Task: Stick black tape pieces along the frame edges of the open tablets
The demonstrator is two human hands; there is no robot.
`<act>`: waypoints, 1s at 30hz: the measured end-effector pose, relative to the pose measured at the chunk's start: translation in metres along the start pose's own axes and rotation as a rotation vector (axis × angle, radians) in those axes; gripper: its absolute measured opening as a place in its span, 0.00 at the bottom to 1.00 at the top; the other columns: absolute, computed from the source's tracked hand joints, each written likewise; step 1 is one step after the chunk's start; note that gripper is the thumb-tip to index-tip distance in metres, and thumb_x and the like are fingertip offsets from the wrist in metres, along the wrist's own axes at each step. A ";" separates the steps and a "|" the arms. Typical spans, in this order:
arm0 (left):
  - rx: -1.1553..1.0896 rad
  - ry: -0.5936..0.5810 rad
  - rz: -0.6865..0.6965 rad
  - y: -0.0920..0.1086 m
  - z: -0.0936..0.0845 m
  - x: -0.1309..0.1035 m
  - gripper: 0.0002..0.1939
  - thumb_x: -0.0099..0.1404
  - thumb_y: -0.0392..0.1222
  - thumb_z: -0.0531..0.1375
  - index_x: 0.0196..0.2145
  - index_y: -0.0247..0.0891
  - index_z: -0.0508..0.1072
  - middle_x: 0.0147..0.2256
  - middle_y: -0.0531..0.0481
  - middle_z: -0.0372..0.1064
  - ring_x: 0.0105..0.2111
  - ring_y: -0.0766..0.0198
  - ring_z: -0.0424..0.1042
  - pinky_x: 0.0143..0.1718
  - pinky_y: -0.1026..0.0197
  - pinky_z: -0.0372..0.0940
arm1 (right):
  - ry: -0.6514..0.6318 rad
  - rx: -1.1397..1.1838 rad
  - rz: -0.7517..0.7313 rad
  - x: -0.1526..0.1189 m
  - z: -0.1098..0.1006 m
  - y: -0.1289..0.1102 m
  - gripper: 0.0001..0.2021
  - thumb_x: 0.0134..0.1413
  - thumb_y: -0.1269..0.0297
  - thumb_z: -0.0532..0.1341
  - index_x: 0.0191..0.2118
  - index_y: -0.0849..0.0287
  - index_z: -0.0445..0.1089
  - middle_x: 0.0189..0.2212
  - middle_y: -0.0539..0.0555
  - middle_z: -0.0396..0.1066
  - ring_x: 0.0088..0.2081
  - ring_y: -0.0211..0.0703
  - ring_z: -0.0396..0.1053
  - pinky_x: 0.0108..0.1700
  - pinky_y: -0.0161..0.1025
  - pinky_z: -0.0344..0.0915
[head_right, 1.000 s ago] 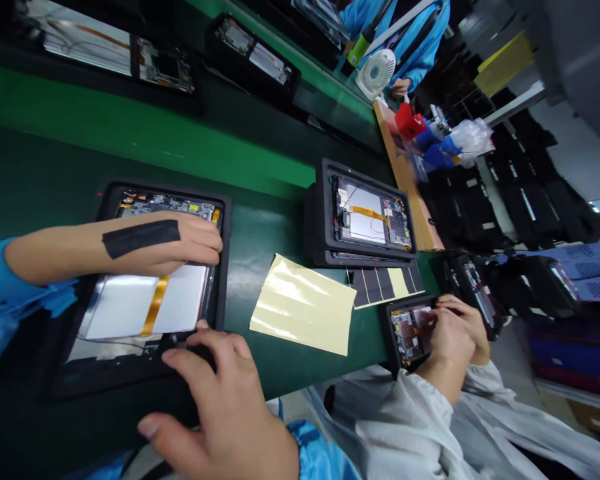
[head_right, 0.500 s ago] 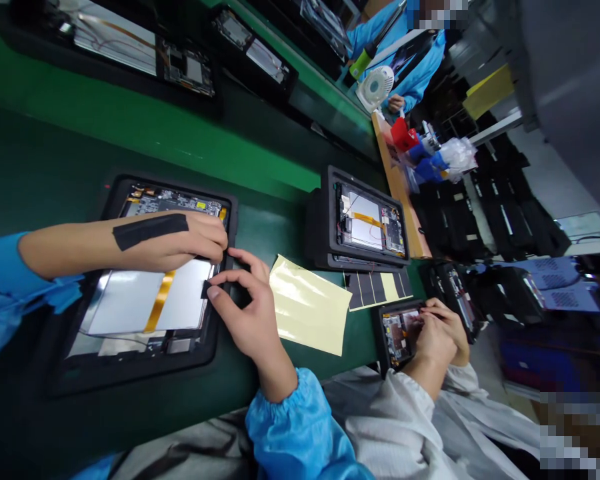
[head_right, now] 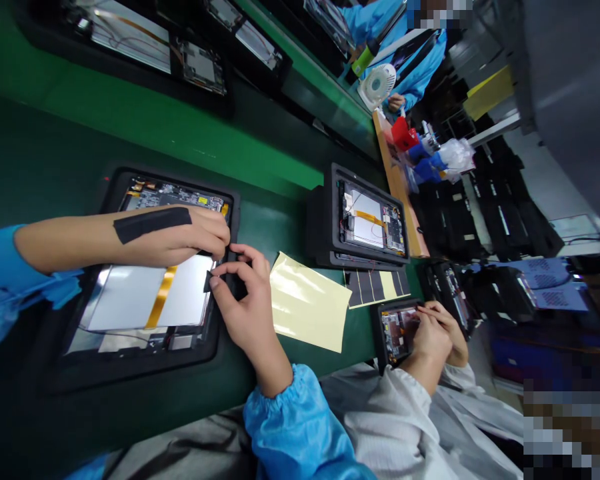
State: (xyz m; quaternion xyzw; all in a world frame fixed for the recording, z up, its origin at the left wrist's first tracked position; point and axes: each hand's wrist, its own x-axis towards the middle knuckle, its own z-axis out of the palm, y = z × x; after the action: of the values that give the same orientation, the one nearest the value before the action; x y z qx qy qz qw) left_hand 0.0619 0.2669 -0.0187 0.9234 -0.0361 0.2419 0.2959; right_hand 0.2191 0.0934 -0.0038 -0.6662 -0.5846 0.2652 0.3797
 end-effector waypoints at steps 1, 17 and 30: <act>0.000 -0.024 -0.032 0.002 -0.001 0.000 0.20 0.69 0.30 0.44 0.30 0.37 0.75 0.34 0.52 0.71 0.39 0.67 0.66 0.43 0.57 0.67 | 0.004 -0.011 -0.011 0.000 0.001 0.000 0.03 0.64 0.62 0.66 0.40 0.53 0.78 0.57 0.59 0.72 0.63 0.54 0.70 0.66 0.54 0.67; -0.052 0.016 0.041 -0.003 0.002 -0.002 0.17 0.71 0.27 0.49 0.33 0.39 0.74 0.35 0.47 0.74 0.39 0.59 0.70 0.44 0.58 0.66 | -0.068 -0.472 -0.285 -0.039 0.009 -0.014 0.24 0.72 0.57 0.62 0.67 0.60 0.69 0.75 0.66 0.59 0.77 0.66 0.51 0.72 0.67 0.63; -0.073 0.005 -0.025 -0.006 -0.001 -0.003 0.17 0.67 0.28 0.49 0.32 0.38 0.76 0.33 0.47 0.75 0.37 0.58 0.72 0.45 0.59 0.66 | -0.167 -0.469 -0.233 -0.074 0.003 -0.024 0.31 0.74 0.48 0.60 0.70 0.65 0.68 0.77 0.68 0.55 0.79 0.66 0.45 0.75 0.65 0.59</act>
State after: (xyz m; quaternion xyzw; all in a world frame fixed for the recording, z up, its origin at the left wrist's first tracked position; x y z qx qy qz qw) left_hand 0.0602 0.2718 -0.0229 0.9117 -0.0328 0.2391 0.3326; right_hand 0.1899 0.0217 0.0074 -0.6399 -0.7321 0.1310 0.1935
